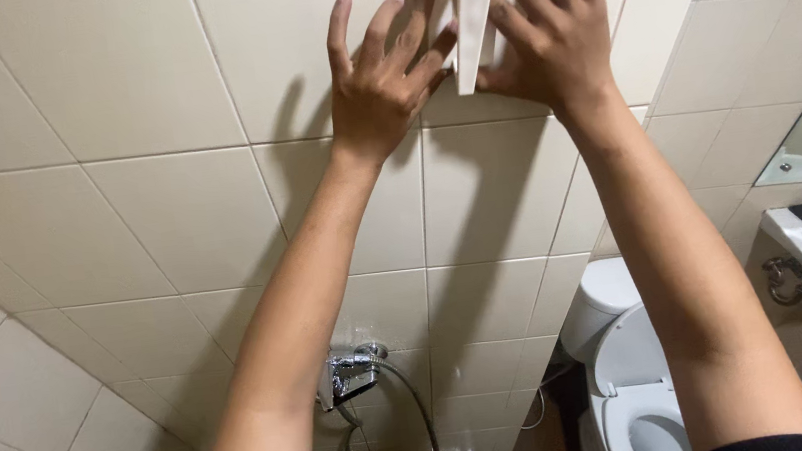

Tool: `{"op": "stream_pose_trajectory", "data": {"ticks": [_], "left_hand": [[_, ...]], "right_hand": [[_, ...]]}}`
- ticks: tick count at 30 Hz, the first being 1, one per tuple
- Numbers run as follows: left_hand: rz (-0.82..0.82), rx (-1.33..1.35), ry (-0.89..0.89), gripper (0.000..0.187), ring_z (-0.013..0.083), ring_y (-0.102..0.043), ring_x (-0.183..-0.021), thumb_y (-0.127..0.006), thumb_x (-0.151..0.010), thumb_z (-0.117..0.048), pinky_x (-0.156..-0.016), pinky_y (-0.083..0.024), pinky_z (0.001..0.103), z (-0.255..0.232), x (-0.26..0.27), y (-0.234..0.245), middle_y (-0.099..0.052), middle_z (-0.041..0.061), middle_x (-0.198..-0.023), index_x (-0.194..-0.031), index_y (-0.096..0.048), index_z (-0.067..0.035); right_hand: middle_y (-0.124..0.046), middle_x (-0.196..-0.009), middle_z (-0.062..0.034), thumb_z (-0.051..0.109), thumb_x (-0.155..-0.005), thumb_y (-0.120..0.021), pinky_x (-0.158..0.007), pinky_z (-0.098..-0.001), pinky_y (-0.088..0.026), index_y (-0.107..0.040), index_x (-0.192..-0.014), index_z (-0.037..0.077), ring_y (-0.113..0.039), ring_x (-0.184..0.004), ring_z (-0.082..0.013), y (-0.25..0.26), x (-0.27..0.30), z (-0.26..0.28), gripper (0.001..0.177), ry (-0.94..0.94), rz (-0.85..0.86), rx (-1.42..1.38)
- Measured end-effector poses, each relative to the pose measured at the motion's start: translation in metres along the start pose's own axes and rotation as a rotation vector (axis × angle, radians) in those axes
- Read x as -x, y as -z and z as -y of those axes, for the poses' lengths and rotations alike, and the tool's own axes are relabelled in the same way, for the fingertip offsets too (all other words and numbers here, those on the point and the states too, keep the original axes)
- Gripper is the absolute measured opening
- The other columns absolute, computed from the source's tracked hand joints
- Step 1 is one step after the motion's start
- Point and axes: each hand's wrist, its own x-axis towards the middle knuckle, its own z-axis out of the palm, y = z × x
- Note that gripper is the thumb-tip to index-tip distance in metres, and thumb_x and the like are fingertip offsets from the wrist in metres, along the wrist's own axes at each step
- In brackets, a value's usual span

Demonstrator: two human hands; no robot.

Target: The person cleans a tiled wall with a brush and then attaches a white adhesive hook to the surface.

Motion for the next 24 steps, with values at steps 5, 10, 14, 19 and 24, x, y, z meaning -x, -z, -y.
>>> {"op": "stream_pose_trajectory", "data": {"ticks": [5, 10, 14, 19, 24], "left_hand": [[-0.03, 0.002, -0.034, 0.022, 0.0196, -0.049, -0.139, -0.077, -0.099, -0.043, -0.129, -0.02, 0.057, -0.008, 0.008, 0.0, -0.051, -0.004, -0.159, -0.114, -0.074, -0.026], [-0.044, 0.029, -0.025, 0.022, 0.0185, -0.049, -0.138, -0.075, -0.101, -0.046, -0.128, -0.021, 0.056, -0.01, 0.01, -0.006, -0.051, -0.006, -0.159, -0.11, -0.074, -0.026], [-0.04, 0.039, -0.02, 0.024, 0.0192, -0.05, -0.137, -0.073, -0.101, -0.049, -0.126, -0.022, 0.057, -0.009, 0.008, -0.011, -0.052, -0.007, -0.158, -0.111, -0.074, -0.027], [-0.058, -0.002, -0.043, 0.024, 0.0205, -0.05, -0.137, -0.075, -0.101, -0.046, -0.127, -0.021, 0.058, -0.007, 0.0, -0.007, -0.051, -0.005, -0.159, -0.115, -0.074, -0.026], [-0.053, -0.043, -0.052, 0.025, 0.0212, -0.051, -0.136, -0.073, -0.101, -0.045, -0.128, -0.021, 0.059, -0.002, -0.015, -0.014, -0.051, -0.006, -0.16, -0.117, -0.074, -0.025]], "right_hand": [[-0.049, -0.163, -0.012, 0.049, -0.09, -0.072, -0.126, -0.0551, -0.034, -0.069, -0.131, 0.011, -0.042, -0.152, -0.0332, 0.001, 0.019, 0.007, 0.056, -0.002, 0.013, 0.051], [-0.047, -0.164, -0.0099, 0.051, -0.085, -0.073, -0.127, -0.0534, -0.033, -0.069, -0.132, 0.014, -0.04, -0.156, -0.0323, -0.001, 0.026, 0.003, 0.06, 0.0, 0.009, 0.067], [-0.045, -0.165, -0.0094, 0.059, -0.082, -0.076, -0.127, -0.054, -0.031, -0.068, -0.132, 0.015, -0.038, -0.156, -0.0324, 0.006, 0.026, -0.003, 0.067, 0.026, 0.059, 0.082], [-0.046, -0.163, -0.0105, 0.055, -0.082, -0.076, -0.127, -0.0532, -0.03, -0.068, -0.139, 0.014, -0.037, -0.154, -0.0315, 0.007, 0.021, -0.012, 0.07, 0.039, 0.041, 0.073], [-0.047, -0.163, -0.0101, 0.034, -0.079, -0.079, -0.127, -0.0523, -0.032, -0.063, -0.129, 0.008, -0.037, -0.152, -0.0306, 0.005, 0.02, -0.018, 0.058, -0.029, 0.089, 0.047]]}}
